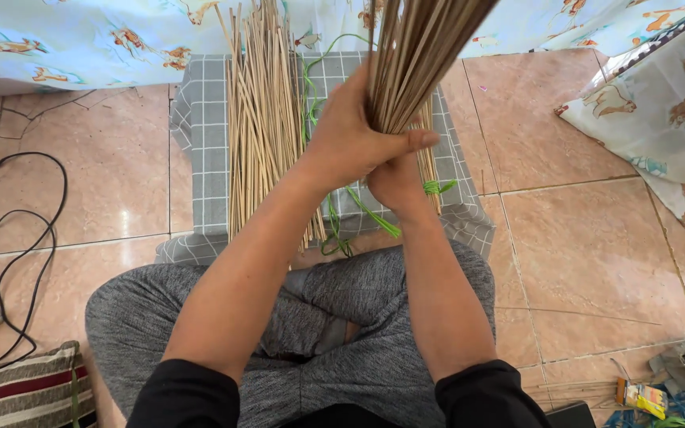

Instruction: The person is gathering thin bamboo sticks into bundles and securing them by tying green plastic strips around them.

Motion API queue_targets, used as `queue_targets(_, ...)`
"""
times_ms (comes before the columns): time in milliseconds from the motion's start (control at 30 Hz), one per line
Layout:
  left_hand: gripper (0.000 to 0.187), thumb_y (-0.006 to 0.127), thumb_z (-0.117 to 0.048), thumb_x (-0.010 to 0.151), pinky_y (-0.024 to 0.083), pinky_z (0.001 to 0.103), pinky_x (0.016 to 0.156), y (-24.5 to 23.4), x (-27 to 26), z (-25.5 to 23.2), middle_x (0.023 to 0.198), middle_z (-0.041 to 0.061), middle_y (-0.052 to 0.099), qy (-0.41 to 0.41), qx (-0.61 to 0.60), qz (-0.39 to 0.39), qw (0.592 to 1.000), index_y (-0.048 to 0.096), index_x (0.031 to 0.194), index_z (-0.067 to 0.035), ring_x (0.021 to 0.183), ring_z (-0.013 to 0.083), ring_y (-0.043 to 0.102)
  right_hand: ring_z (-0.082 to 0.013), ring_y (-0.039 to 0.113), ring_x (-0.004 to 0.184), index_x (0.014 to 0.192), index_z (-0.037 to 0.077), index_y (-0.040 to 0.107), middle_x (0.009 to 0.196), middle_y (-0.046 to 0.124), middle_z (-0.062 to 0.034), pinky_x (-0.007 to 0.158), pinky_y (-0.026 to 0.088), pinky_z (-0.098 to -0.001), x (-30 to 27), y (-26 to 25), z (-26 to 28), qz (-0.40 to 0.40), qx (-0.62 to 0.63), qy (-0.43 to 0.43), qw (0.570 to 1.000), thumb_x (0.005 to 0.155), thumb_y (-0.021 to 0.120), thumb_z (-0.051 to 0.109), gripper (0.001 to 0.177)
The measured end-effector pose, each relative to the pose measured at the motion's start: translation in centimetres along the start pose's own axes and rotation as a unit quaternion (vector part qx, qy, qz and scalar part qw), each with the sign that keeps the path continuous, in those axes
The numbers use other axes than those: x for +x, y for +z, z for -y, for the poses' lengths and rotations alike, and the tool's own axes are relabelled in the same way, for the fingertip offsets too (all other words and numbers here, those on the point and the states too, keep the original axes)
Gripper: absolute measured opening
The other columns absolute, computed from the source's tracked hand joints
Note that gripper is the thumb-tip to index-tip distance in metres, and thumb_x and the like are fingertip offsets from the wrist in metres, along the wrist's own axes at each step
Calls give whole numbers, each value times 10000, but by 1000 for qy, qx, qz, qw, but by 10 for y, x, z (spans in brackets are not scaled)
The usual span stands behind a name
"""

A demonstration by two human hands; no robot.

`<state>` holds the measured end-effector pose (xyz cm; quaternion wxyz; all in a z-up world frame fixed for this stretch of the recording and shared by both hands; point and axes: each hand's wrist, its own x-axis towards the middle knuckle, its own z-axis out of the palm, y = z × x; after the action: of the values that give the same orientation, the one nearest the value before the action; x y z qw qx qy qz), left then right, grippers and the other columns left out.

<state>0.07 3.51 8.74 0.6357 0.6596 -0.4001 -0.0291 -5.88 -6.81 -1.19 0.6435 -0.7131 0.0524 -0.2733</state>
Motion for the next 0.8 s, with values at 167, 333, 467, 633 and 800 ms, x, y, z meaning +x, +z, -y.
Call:
queue_targets(167,320,651,-353,935,512,276,559,13,-4,-22,687,9,637,-42,-16,-66,997,694,850,-48,577,118,592,-91,542,730,1056,2,642,838,613,-11,618,446,-248,-6,-3,-2,-20,-7,0,1000,961,570,10,120)
queue_targets(333,174,675,-213,965,585,261,669,31,-8,-18,884,42,775,-16,-90,-97,991,727,1046,-69,742,126,731,-88,537,718,1046,9,644,824,608,-6,609,440,-246,-13,-6,-11,-41,-16,4,999,962,585,19,103)
queue_targets(467,360,627,-455,901,518,267,525,39,-1,-22,688,5,678,-13,4,-93,996,665,858,-99,557,113,633,-85,533,709,1038,16,646,814,604,-2,603,436,-245,-24,-11,-30,-55,-25,12,998,962,598,27,91)
queue_targets(633,353,732,-455,804,557,281,567,48,-3,16,656,-1,657,-129,-4,-49,990,634,776,-117,560,123,643,-82,528,698,1028,23,648,801,599,4,594,431,-243,-62,-48,-109,-78,-31,15,996,963,613,37,75)
queue_targets(800,251,704,-312,882,540,285,584,45,-2,27,689,15,689,-78,-28,-92,992,670,844,-66,586,138,641,-79,523,686,1018,31,651,787,594,9,586,426,-241,-78,-66,-124,-99,-41,13,994,964,629,46,61)
